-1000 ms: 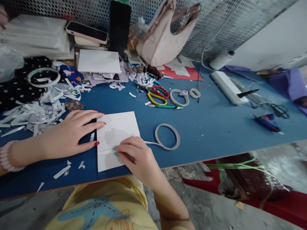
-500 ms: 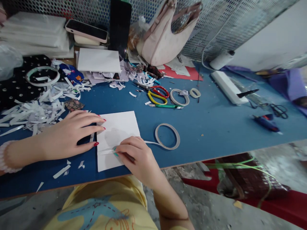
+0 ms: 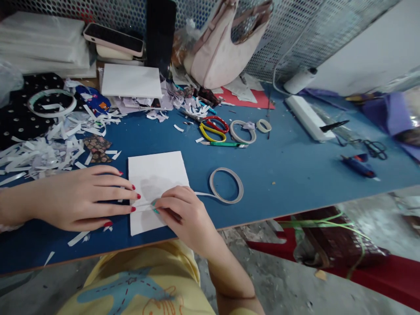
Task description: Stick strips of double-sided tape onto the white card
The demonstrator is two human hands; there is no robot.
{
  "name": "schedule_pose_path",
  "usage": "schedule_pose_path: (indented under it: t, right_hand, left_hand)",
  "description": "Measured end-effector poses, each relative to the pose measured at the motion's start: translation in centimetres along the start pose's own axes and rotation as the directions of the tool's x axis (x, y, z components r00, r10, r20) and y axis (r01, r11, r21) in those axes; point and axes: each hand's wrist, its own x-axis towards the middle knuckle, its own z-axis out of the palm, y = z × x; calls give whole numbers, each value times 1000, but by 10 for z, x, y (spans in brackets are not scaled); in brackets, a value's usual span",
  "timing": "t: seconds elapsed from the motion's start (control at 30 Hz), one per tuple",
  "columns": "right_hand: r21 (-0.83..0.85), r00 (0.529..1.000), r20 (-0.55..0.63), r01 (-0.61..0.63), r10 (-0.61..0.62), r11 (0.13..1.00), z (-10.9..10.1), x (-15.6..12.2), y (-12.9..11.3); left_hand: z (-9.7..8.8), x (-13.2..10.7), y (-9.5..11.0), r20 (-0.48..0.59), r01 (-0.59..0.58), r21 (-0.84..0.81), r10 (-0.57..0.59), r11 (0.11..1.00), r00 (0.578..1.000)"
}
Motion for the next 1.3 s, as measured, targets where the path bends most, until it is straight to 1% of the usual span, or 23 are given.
schedule_pose_path:
  t: [0.17, 0.33, 0.47, 0.63, 0.9, 1.1, 1.2, 1.3]
  right_hand:
    - [-6, 1000, -5, 11, -11, 1000, 0, 0, 0]
    - [-18, 1000, -3, 4, -4, 1000, 1, 0, 0]
    - [-32, 1000, -6, 5, -5, 999, 2, 0, 0]
    - [-37, 1000, 5, -5, 5, 999, 2, 0, 0]
    - [-14, 999, 21, -23, 23, 1000, 1, 1, 1]
    - [33, 998, 39, -54, 52, 998, -3, 2, 1]
    - [56, 995, 78, -70, 66, 996, -6, 5, 1]
    - [4, 991, 101, -84, 84, 996, -7, 9, 0]
  left_hand:
    - [2, 0, 1, 25, -12, 5, 12, 1000, 1000]
    - [2, 0, 1, -6, 17, -60, -17, 998, 1000]
    - [2, 0, 1, -7, -16, -17, 15, 1000, 1000]
    - [2, 1, 1, 28, -43, 48, 42, 998, 999]
    - [4, 1, 3, 50, -25, 9, 25, 1000, 998]
    - [4, 2, 5, 22, -39, 4, 39, 999, 999]
    - [5, 3, 6, 3, -52, 12, 52, 999, 999]
    - [7, 3, 6, -36, -75, 2, 75, 997, 997]
